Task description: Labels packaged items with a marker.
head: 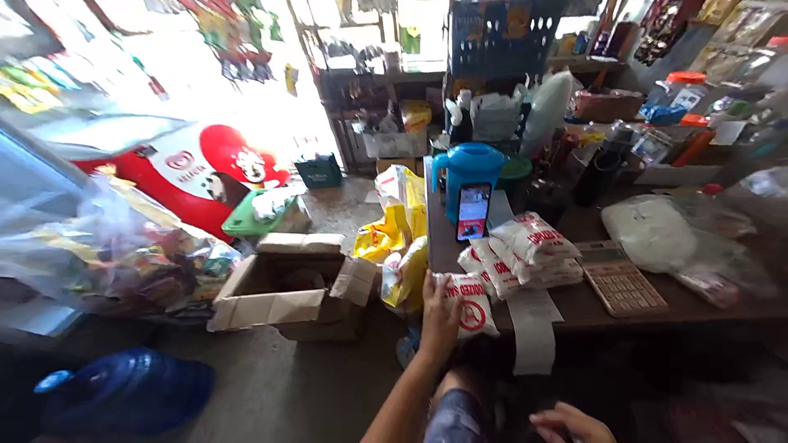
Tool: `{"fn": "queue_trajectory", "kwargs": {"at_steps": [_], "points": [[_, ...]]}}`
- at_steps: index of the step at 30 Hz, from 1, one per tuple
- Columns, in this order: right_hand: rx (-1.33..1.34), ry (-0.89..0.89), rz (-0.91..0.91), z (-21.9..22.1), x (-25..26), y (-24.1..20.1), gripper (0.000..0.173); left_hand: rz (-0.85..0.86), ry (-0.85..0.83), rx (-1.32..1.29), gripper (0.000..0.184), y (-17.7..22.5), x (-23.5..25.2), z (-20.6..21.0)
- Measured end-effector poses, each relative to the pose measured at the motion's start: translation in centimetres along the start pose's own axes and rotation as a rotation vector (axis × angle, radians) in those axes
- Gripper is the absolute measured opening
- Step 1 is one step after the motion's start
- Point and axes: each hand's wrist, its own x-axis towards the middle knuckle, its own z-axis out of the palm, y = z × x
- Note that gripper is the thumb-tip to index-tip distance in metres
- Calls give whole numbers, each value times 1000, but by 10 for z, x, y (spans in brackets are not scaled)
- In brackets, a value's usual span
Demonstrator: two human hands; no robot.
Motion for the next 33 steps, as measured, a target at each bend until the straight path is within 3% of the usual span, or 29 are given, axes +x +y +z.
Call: {"fn": "queue_trajectory", "kwargs": {"at_steps": [3, 6, 9, 12, 18, 28, 33], "points": [[73, 40, 74, 3, 0, -5, 19, 62, 2, 33, 52, -9, 1, -4], [298, 101, 265, 7, 4, -12, 29, -5, -174, 60, 67, -13, -1, -9], [403, 160, 205, 11, 22, -5, 46, -92, -277, 112, 87, -12, -1, -14], [389, 218, 36, 16, 60, -1, 36, -100, -265, 110, 98, -16, -3, -15], [440, 196, -135, 30, 133, -20, 33, -124, -259, 115, 111, -17, -3, -16], [342, 173, -17, 53, 205, -34, 15, -130, -258, 94, 118, -20, -3, -15], [435, 144, 12, 56, 212, -35, 18, -138, -165, -26, 127, -25, -5, -11]]}}
